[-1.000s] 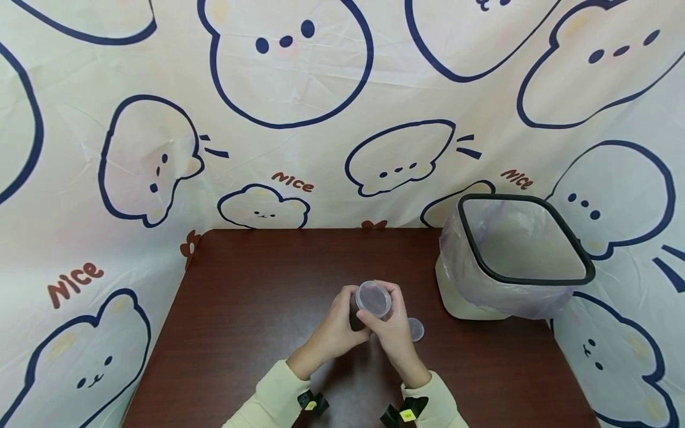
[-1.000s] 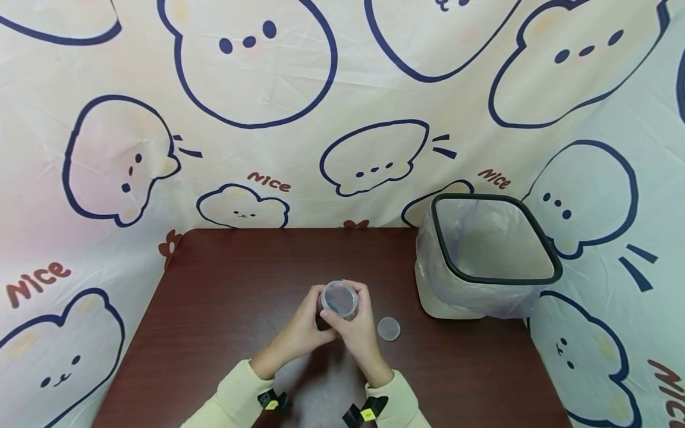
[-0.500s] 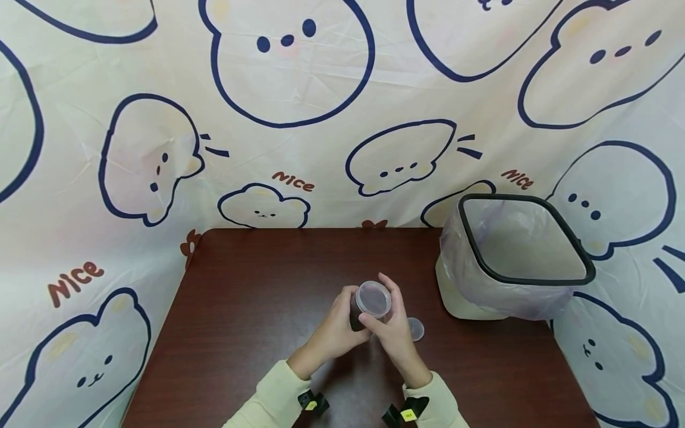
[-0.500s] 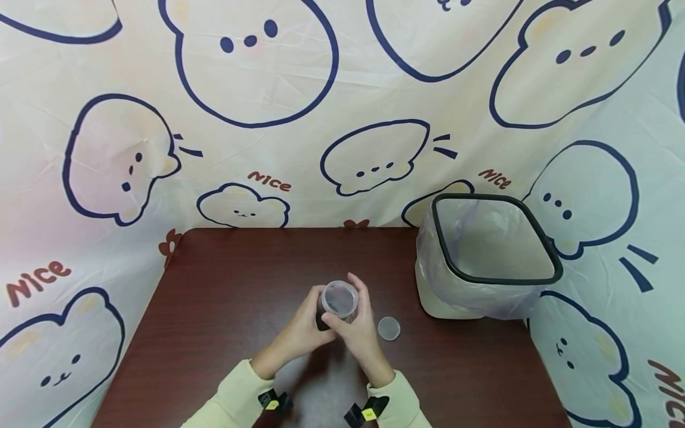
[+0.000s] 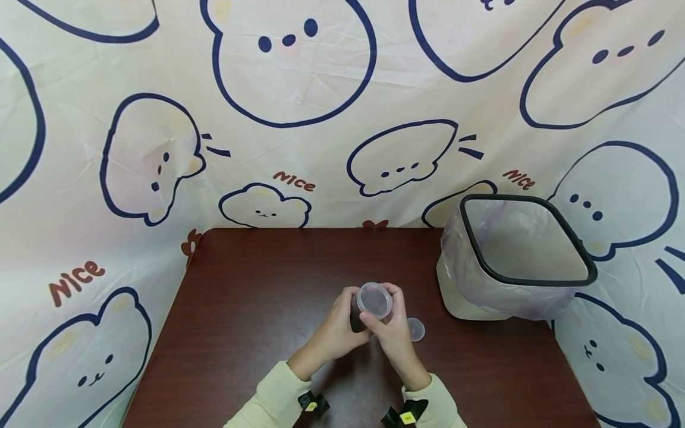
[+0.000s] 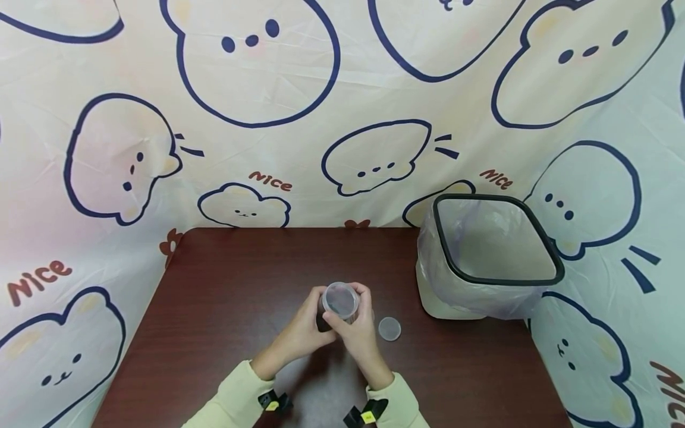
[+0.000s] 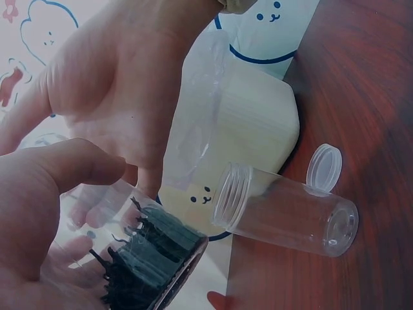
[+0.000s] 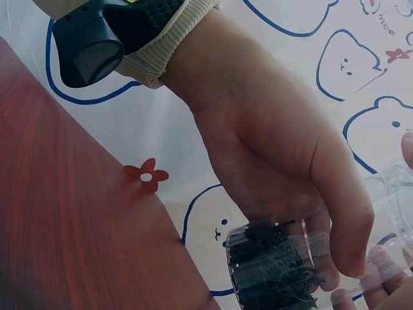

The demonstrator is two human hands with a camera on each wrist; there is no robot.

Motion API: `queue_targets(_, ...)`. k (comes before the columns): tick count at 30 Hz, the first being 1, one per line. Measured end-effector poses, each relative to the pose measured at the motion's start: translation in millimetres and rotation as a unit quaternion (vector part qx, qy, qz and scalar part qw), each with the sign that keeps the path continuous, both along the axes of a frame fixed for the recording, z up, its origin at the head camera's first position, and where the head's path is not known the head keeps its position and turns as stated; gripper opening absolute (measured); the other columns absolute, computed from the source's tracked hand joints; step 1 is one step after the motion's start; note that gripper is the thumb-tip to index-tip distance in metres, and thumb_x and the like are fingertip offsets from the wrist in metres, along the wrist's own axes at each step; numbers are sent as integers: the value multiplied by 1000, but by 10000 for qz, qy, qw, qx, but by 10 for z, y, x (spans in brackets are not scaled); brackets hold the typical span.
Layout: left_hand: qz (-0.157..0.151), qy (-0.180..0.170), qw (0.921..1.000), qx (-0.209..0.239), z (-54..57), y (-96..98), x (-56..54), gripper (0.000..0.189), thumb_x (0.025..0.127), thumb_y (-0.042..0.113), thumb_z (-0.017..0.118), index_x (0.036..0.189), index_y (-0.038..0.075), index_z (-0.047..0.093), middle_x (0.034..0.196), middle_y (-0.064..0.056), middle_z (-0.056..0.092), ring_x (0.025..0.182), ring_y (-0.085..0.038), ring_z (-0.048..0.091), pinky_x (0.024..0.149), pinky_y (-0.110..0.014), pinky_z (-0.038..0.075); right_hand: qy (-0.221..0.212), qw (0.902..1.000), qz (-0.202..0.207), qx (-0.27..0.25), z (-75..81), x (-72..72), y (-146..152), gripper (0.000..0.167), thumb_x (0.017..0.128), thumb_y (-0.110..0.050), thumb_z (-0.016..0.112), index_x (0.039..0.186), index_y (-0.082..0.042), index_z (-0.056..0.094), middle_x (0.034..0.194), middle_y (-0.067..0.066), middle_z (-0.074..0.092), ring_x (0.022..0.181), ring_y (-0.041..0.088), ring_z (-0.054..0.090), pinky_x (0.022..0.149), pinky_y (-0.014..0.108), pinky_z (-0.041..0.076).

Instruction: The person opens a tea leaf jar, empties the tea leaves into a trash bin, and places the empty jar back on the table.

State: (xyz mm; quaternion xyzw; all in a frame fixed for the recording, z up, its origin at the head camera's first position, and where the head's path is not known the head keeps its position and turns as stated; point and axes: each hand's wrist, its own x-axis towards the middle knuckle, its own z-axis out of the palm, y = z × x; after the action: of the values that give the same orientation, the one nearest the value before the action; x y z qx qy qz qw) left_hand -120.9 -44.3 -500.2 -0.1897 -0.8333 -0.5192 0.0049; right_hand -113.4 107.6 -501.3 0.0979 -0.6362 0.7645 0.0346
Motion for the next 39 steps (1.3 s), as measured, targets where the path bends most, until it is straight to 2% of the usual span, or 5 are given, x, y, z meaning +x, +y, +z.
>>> queue_targets(10,42,68,10000,26,7,1,7,71,76,9,85,132,0,44,123,-15,56,113,-27,54,98,-51,45,118,9993,351,-3,1,-9,44,63,91,0,69,145,5,38,142,18,48,128,26,47,107,38,37)
queue_targets(20,-20,20,10000,56,-2,9,9,71,73,5,85,131,0,45,124,-15,56,115,-27,53,98,-51,45,86,9997,206,-27,-6,9,26,85,86,-12,82,150,2,28,143,19,46,129,26,47,105,32,40)
queue_targets(27,-31,-19,10000,56,5,15,11,71,73,6,85,131,1,45,123,-15,56,114,-27,54,97,-52,45,25,9998,-107,163,4,28,4,73,85,-12,81,138,4,34,136,16,48,124,22,49,104,33,37)
queue_targets(36,-10,-67,10000,8,16,13,22,72,76,9,86,133,0,43,124,-15,55,115,-27,53,100,-52,44,263,9992,277,151,-15,14,47,62,91,-1,68,145,0,38,142,15,48,129,27,46,108,47,33)
queue_targets(39,2,-147,9999,12,20,14,23,73,76,11,86,134,1,42,124,-13,54,115,-27,53,101,-52,44,280,9988,378,157,-15,13,66,63,92,0,66,148,-3,38,143,15,47,130,25,45,108,45,32)
